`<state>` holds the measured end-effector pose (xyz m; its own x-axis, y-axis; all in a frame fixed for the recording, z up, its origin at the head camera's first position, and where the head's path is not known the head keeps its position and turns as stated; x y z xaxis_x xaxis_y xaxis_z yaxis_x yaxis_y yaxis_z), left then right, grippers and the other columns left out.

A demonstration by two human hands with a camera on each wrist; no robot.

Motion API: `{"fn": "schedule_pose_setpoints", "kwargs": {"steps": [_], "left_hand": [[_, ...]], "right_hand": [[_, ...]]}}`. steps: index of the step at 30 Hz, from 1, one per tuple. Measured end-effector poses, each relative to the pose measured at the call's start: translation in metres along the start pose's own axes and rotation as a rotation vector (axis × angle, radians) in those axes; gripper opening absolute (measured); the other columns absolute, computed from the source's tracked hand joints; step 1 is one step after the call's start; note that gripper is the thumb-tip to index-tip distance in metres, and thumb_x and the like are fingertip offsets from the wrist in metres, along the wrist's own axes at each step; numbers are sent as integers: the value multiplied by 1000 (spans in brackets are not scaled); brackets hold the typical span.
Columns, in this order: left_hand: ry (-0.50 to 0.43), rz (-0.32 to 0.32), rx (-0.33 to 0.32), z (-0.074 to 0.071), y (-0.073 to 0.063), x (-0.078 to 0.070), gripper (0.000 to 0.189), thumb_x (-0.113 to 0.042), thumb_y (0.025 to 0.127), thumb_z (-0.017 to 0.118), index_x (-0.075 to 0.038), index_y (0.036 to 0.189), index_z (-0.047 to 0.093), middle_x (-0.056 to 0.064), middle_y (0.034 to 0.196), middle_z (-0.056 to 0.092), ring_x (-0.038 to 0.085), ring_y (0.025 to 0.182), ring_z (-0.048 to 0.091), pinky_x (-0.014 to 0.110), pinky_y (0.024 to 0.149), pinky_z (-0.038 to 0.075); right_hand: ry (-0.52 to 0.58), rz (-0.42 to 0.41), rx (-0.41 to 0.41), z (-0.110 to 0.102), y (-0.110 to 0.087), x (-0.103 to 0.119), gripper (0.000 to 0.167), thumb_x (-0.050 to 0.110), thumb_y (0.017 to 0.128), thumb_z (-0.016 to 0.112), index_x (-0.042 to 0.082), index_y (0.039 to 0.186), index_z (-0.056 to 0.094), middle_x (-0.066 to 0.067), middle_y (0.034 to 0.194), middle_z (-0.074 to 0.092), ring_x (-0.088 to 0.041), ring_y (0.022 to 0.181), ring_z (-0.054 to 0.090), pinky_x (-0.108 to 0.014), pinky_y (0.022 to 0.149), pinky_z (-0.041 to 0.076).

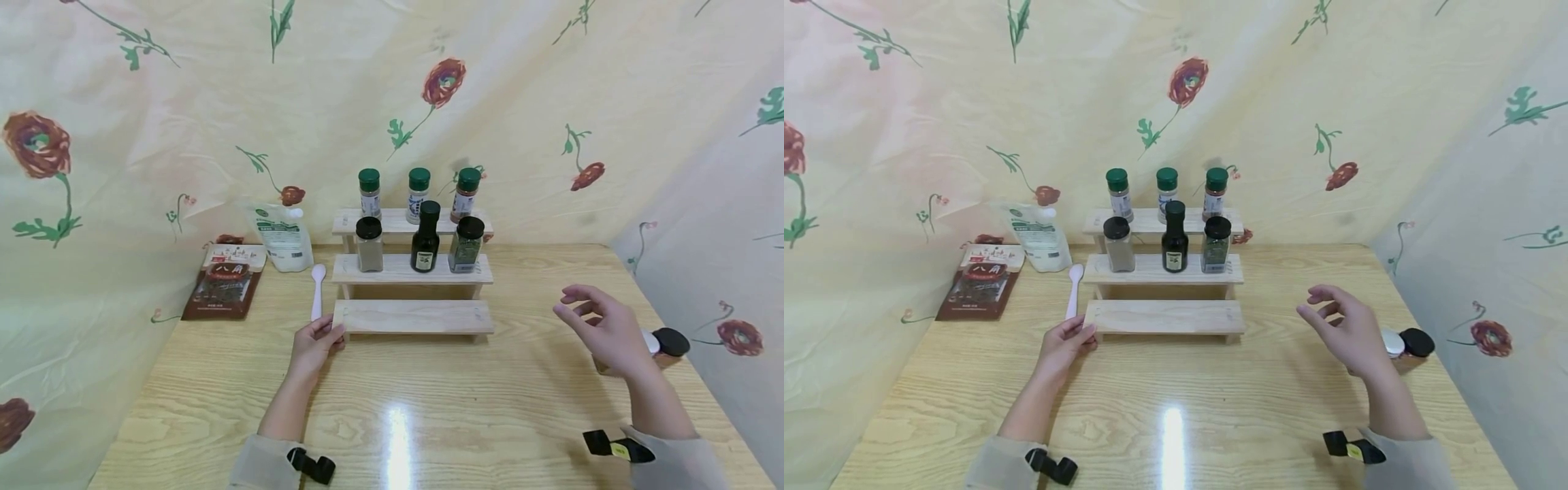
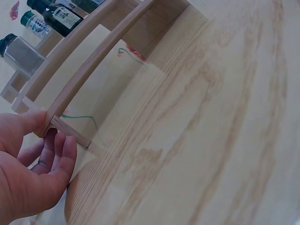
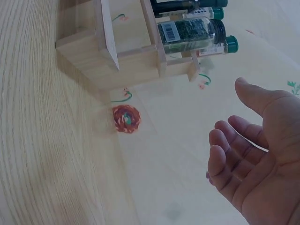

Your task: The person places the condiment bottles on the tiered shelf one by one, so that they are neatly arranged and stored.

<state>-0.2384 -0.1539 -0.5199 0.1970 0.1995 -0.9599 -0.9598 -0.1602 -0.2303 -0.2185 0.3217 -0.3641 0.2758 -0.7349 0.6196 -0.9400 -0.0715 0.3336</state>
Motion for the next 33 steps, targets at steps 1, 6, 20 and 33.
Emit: {"fn": "schedule_pose_setpoints", "kwargs": {"steps": [1, 6, 20, 33], "left_hand": [[1, -2, 1, 0, 0, 0, 43, 2, 94, 69, 13, 133, 55, 7, 96, 64, 12, 76, 66, 23, 71, 62], [-1, -9, 7, 1, 0, 0, 44, 1, 94, 69, 12, 134, 55, 8, 97, 63, 12, 76, 66, 22, 72, 62], [0, -4, 1, 0, -2, 0, 44, 2, 94, 69, 13, 134, 55, 7, 96, 64, 12, 75, 66, 23, 72, 62], [17, 0, 0, 1, -3, -2, 44, 1, 94, 70, 12, 134, 55, 6, 95, 64, 12, 76, 66, 23, 71, 62]], "right_hand": [[-5, 0, -1, -3, -1, -1, 34, 20, 98, 70, 4, 126, 63, -13, 112, 65, 8, 84, 56, -5, 68, 48], [-37, 8, -20, -17, -6, -5, 35, 19, 97, 71, 2, 126, 63, -14, 112, 64, 12, 83, 55, -3, 67, 47], [-33, 31, -88, -50, -30, -27, 30, 12, 93, 74, 1, 120, 65, 33, 104, 57, 12, 77, 57, -4, 62, 48], [-169, 43, -121, -70, -42, -43, 35, 15, 90, 78, -3, 119, 66, 30, 89, 59, 4, 59, 53, -17, 42, 39]]}}
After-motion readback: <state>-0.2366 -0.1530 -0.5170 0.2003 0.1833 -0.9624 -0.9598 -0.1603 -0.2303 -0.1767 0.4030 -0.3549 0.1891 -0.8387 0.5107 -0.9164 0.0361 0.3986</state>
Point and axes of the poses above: each hand's wrist, its own y-axis towards the middle knuckle, its own z-axis out of the palm, x = y × z, the point moved 9 cm from there along y, towards the middle knuckle
